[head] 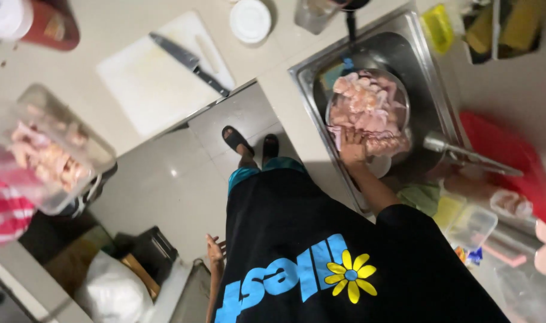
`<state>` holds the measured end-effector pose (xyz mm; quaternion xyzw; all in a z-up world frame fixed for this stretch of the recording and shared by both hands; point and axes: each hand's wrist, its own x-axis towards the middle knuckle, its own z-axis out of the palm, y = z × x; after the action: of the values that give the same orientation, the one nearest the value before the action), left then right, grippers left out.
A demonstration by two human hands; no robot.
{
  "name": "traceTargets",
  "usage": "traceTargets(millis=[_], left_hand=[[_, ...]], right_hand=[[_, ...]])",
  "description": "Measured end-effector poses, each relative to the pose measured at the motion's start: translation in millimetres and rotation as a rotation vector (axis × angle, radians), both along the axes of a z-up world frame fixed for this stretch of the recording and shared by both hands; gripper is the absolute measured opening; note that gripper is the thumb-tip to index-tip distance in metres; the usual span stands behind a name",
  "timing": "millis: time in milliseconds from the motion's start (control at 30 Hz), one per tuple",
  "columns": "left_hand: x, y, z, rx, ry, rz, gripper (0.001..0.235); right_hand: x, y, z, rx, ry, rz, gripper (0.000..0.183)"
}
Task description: Cutting raw chicken wings on a cutting board and washing them in a sink
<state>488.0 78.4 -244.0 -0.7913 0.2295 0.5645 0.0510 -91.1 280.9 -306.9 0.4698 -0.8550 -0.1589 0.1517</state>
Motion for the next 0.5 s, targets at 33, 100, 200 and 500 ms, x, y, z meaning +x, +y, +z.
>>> traceTargets(millis=[33,100,200,500], left_hand=[[0.2,8.5,5.2,-0.047,0.035,-0.015,0.085],[-14.4,20.0,6.7,-0.087,0.070,0.002,0.085],[-32.8,23.3,9.8,-0.119,0.097,-0.006,0.085],[-60.5,12.4,6.4,-0.144,0.024,-0.239,0.085]], right_hand=[[-0.5,-1.0,2.1,-0.077,0.038,0.018,0.044],[-10.5,0.3,8.1,-0.149,0.074,0.069,0.035],[-14.4,4.7,-13.3,0.020,-0.031,0.131,0.076],[-30.4,5.3,-85.9,-0.078,0.099,0.123,0.041]])
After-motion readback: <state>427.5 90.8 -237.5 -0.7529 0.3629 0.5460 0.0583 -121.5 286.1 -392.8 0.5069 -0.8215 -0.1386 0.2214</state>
